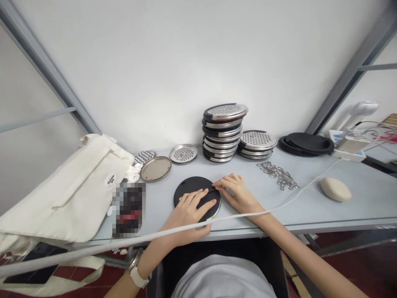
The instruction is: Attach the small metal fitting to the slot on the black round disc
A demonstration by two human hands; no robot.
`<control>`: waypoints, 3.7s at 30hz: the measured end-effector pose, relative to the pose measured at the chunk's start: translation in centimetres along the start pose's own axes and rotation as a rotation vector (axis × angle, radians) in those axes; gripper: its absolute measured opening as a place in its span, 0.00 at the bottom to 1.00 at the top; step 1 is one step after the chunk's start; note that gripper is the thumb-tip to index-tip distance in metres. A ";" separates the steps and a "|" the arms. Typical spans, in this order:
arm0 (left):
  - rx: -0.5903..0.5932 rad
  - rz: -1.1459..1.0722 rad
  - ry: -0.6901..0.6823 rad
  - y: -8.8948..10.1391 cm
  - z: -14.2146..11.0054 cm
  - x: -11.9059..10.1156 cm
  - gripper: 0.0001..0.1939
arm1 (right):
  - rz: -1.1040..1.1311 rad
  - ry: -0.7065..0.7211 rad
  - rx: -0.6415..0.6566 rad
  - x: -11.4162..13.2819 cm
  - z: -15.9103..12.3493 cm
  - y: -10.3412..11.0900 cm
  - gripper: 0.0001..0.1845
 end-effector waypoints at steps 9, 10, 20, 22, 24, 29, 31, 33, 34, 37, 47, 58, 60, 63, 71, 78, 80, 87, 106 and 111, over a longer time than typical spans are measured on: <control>-0.001 0.007 0.003 -0.1 0.1 0.1 0.27 | 0.056 0.008 -0.005 0.1 0.0 0.1 0.11; 0.001 0.007 0.002 -0.1 0.1 0.0 0.27 | 0.078 0.016 -0.010 0.0 0.0 0.0 0.11; 0.004 0.012 0.008 -0.1 0.1 0.1 0.27 | 0.255 0.017 -0.063 -0.4 0.0 0.1 0.11; -0.001 0.014 0.006 -0.1 0.1 0.0 0.27 | 0.246 0.026 -0.074 -0.3 0.0 0.2 0.11; -0.009 0.013 0.006 -0.1 0.1 0.1 0.27 | 0.249 0.037 -0.054 -0.3 0.0 0.1 0.11; -0.005 0.010 0.006 -0.1 0.0 0.0 0.27 | 0.258 0.049 -0.024 -0.1 0.1 -0.3 0.12; -0.003 0.010 0.007 -0.1 0.0 0.0 0.27 | 0.261 0.051 -0.030 -0.2 0.1 -0.3 0.13; -0.005 0.010 0.006 0.0 0.0 0.0 0.27 | 0.268 0.053 -0.044 -0.2 0.1 -0.3 0.13; -0.006 0.010 0.006 0.0 0.0 0.0 0.27 | 0.271 0.055 -0.053 -0.3 0.1 -0.3 0.14; -0.007 0.014 0.007 0.0 0.0 0.0 0.27 | 0.276 0.064 -0.072 -0.5 0.0 -0.2 0.14; -0.009 0.015 0.002 0.0 0.0 0.0 0.27 | 0.241 0.020 -0.013 -0.4 0.2 -0.5 0.13; -0.005 0.004 0.005 0.0 0.1 0.0 0.27 | 0.208 0.004 0.021 -0.5 0.2 -0.7 0.12; -0.008 0.003 0.002 0.0 0.1 0.0 0.27 | 0.194 0.012 0.024 -0.4 0.2 -0.8 0.12; -0.014 0.005 -0.001 0.1 0.0 0.0 0.27 | 0.180 0.023 0.022 -0.3 0.2 -0.8 0.11; -0.016 0.015 0.003 0.1 0.0 -0.1 0.27 | 0.175 0.015 0.017 -0.4 0.2 -0.8 0.11; 0.006 0.007 0.010 -0.1 0.1 0.1 0.27 | 0.132 0.003 0.021 -0.7 0.2 -0.9 0.11; 0.002 0.007 0.008 -0.1 0.0 0.1 0.27 | 0.120 0.005 0.018 -0.7 0.2 -0.9 0.11; -0.007 0.006 0.005 0.0 0.0 0.1 0.27 | 0.053 -0.012 0.021 -0.7 0.1 -0.5 0.10; -0.015 -0.001 0.005 0.1 0.0 0.0 0.28 | 0.292 -0.115 0.006 -1.9 0.0 -0.7 0.14; -0.005 0.005 0.003 0.0 0.0 0.1 0.28 | 0.294 -0.098 0.012 -1.6 0.0 -0.7 0.14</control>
Point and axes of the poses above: each hand's wrist, its own z-axis towards the middle knuckle, its own y-axis out of the back of the hand, x = y × z, the point moved 10 cm from there along z, towards the middle knuckle, and after that the axes turned 8 degrees about x, right-handed, at the moved point
